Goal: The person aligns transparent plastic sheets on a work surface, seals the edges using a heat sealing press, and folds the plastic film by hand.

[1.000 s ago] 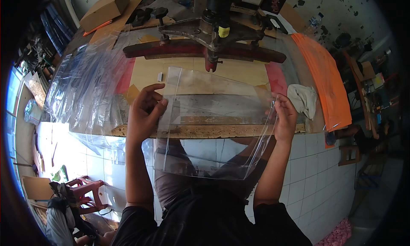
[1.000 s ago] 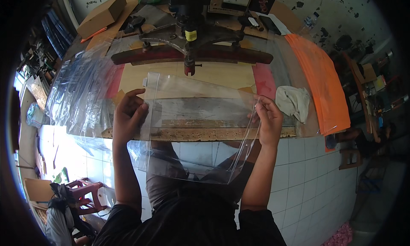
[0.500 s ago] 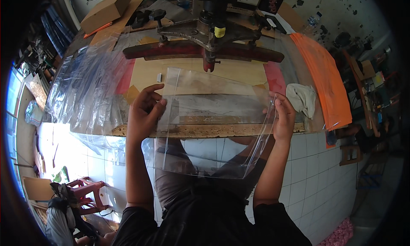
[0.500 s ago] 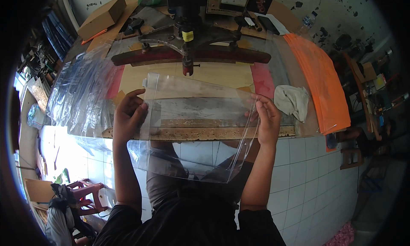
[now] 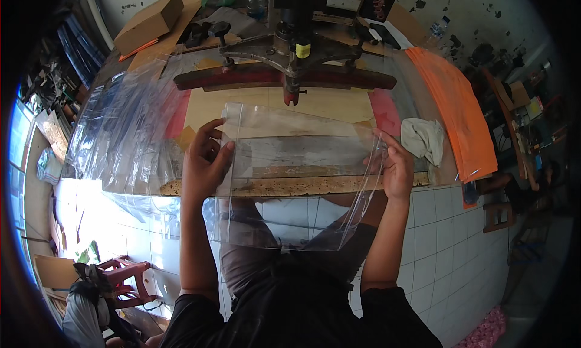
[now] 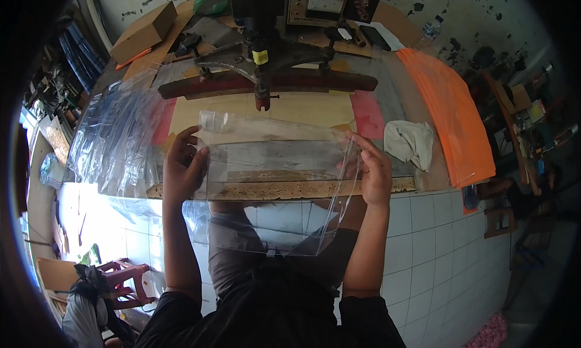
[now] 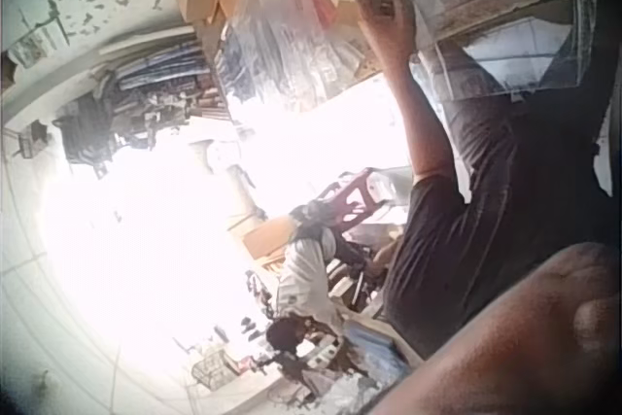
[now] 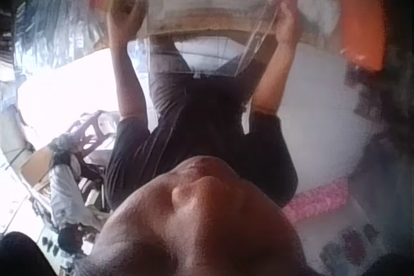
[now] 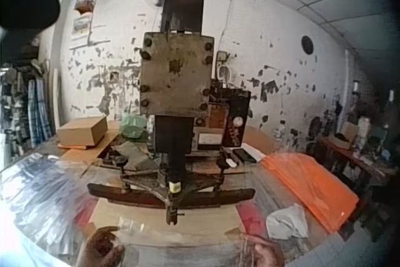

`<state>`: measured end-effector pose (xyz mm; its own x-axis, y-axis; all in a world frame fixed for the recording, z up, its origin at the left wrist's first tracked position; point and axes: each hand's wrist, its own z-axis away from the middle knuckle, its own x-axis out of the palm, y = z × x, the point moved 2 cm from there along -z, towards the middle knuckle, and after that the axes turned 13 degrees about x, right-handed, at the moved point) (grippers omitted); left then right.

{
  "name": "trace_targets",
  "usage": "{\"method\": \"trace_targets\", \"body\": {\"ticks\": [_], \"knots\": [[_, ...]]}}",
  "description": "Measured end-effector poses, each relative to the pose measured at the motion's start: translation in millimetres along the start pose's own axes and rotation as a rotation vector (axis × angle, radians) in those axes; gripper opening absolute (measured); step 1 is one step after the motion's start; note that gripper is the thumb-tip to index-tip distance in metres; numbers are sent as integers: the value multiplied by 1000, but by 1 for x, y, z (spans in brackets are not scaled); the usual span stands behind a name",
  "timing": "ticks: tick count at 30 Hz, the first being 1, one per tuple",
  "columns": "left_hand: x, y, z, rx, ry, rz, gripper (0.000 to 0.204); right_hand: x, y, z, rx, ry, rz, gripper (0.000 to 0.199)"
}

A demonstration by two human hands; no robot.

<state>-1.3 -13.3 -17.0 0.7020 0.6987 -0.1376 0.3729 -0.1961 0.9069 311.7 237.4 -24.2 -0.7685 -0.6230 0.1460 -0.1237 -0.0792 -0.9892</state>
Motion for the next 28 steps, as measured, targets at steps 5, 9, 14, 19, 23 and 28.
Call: {"method": "trace_targets", "body": {"ticks": [5, 9, 14, 19, 23, 28], "knots": [[3, 21, -3, 462, 112, -594, 64, 8, -3, 1, -55, -48, 58, 46], [14, 51, 4, 613, -79, -828, 65, 17, -9, 8, -56, -102, 86, 44], [54, 116, 25, 681, -343, -670, 60, 68, -37, 24, -140, -288, -4, 27], [64, 129, 30, 798, -319, -620, 40, 97, -54, 39, -163, -389, 107, 24], [56, 122, 41, 856, -198, -589, 25, 101, -73, 54, -551, -288, 570, 41], [34, 114, 56, 742, 42, -350, 20, 102, -64, 95, -636, -4, 1066, 75]]}}
